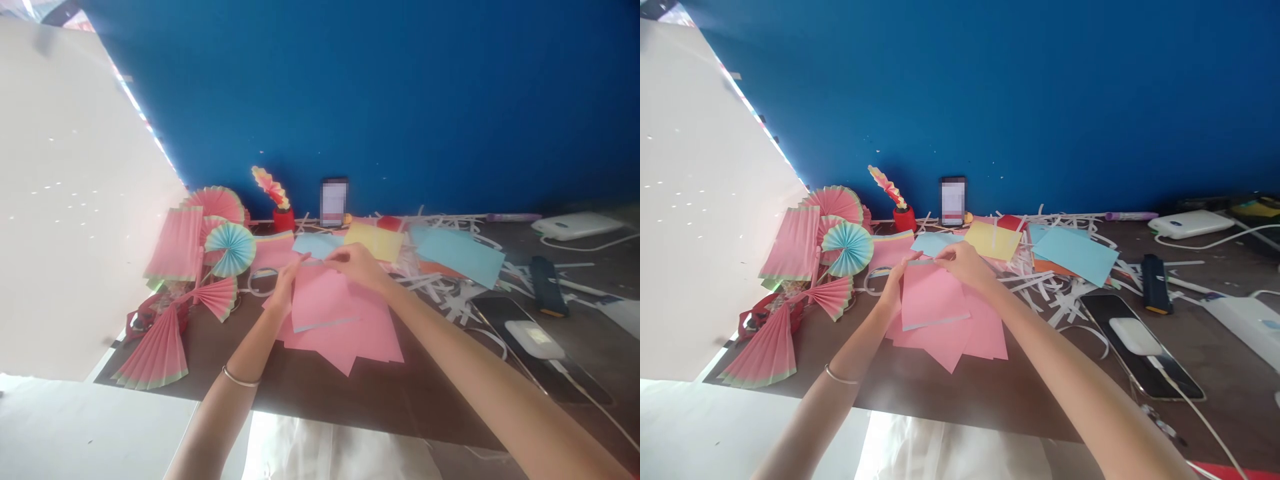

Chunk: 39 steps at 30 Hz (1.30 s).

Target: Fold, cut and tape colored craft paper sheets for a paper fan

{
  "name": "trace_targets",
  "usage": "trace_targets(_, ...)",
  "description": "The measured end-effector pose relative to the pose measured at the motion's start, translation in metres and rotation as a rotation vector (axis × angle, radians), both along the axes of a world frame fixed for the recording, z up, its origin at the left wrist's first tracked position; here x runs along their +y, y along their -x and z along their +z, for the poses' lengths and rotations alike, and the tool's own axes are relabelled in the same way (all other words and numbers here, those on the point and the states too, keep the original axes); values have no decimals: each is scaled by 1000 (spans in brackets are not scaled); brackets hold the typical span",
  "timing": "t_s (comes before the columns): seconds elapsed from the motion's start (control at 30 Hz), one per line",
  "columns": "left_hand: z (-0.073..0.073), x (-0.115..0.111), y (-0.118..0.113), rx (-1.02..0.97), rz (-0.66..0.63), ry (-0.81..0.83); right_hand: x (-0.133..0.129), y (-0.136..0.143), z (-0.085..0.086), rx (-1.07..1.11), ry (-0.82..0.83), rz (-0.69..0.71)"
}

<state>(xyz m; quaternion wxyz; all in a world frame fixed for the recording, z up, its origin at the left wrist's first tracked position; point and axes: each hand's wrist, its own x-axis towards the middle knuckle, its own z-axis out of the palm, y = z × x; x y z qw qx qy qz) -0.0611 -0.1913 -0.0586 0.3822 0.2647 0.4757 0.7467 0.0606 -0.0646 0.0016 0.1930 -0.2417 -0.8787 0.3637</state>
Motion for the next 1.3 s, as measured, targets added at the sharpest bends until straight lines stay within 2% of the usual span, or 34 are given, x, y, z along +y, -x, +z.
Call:
trace_targets(0.17, 2, -4, -4, 2, -203, -89, -10, -3, 7, 11, -33, -48)
trace_targets(0.37, -1, 4, -3, 151, -98, 76, -12, -5, 4, 32, 7, -75)
trace_targets(0.53, -2, 5, 0, 118, -105, 69, -9, -10, 4, 58, 116, -105)
trace_targets(0.77, -1, 4, 3, 82, -95, -2, -2, -18, 9, 104, 125, -180)
trace_targets(1.07, 0, 3, 5, 37, -105, 18, 6, -19, 8, 93, 69, -173)
trace_targets(1.3, 1, 3, 4, 2, -147, -6, 15, -16, 5, 33, 156, -245)
